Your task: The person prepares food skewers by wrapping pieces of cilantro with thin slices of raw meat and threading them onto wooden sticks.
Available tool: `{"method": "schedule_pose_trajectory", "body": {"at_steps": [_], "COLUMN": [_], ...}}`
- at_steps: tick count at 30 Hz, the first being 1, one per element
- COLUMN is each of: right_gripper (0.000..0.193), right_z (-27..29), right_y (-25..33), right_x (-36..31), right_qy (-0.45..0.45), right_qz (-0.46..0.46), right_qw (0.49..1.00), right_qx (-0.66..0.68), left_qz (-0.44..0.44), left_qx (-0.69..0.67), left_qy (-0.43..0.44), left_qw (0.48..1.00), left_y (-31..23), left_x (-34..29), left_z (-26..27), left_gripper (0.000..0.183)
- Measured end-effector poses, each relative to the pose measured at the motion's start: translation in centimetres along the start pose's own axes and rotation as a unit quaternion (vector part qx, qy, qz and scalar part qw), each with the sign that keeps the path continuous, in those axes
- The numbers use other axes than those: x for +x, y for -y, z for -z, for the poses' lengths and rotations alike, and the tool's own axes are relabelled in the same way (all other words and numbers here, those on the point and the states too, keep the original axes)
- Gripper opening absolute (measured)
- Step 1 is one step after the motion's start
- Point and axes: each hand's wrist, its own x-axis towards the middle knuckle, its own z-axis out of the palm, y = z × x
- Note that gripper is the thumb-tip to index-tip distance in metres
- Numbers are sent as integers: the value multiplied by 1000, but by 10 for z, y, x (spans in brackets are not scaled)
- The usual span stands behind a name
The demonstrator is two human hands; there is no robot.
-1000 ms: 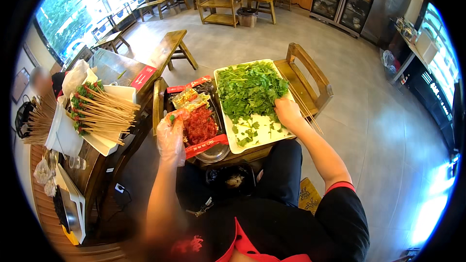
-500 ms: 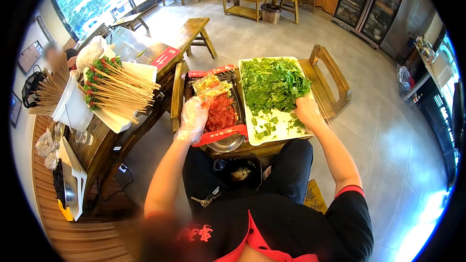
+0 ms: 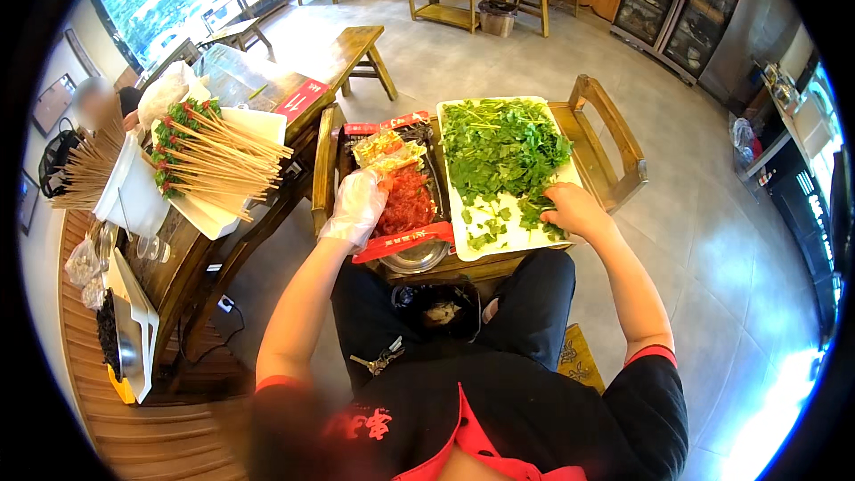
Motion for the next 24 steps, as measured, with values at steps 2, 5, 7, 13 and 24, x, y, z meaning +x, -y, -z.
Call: {"method": "schedule_pose_trajectory", "body": {"at_steps": [2,5,7,13,24], "right_gripper": [34,29,22,16,6], "right_z": [-2,-11,-19,-27,-37], "right_y": [4,15,15,14,10], "right_x": [4,4,3,1,-2], "right_qy": [13,8,-4,-27,-44], "right_qz": [-25,-38,-11,31,84], "right_qw": [1000,999,997,993,984], "right_qx": [2,-30,-71,-108,-152], "left_qz": [-9,-37,2,-33,60], "left_qx": [19,3,49,81,268], "left_qy": [-26,-18,65,171,293], "left_qw": [999,999,997,981,916], "left_y": [15,26,3,-21,-48], "left_x": [4,4,4,-3,1], "left_z": [-12,-19,-6,-12,-34], "left_gripper": [10,7,7,9,14]}}
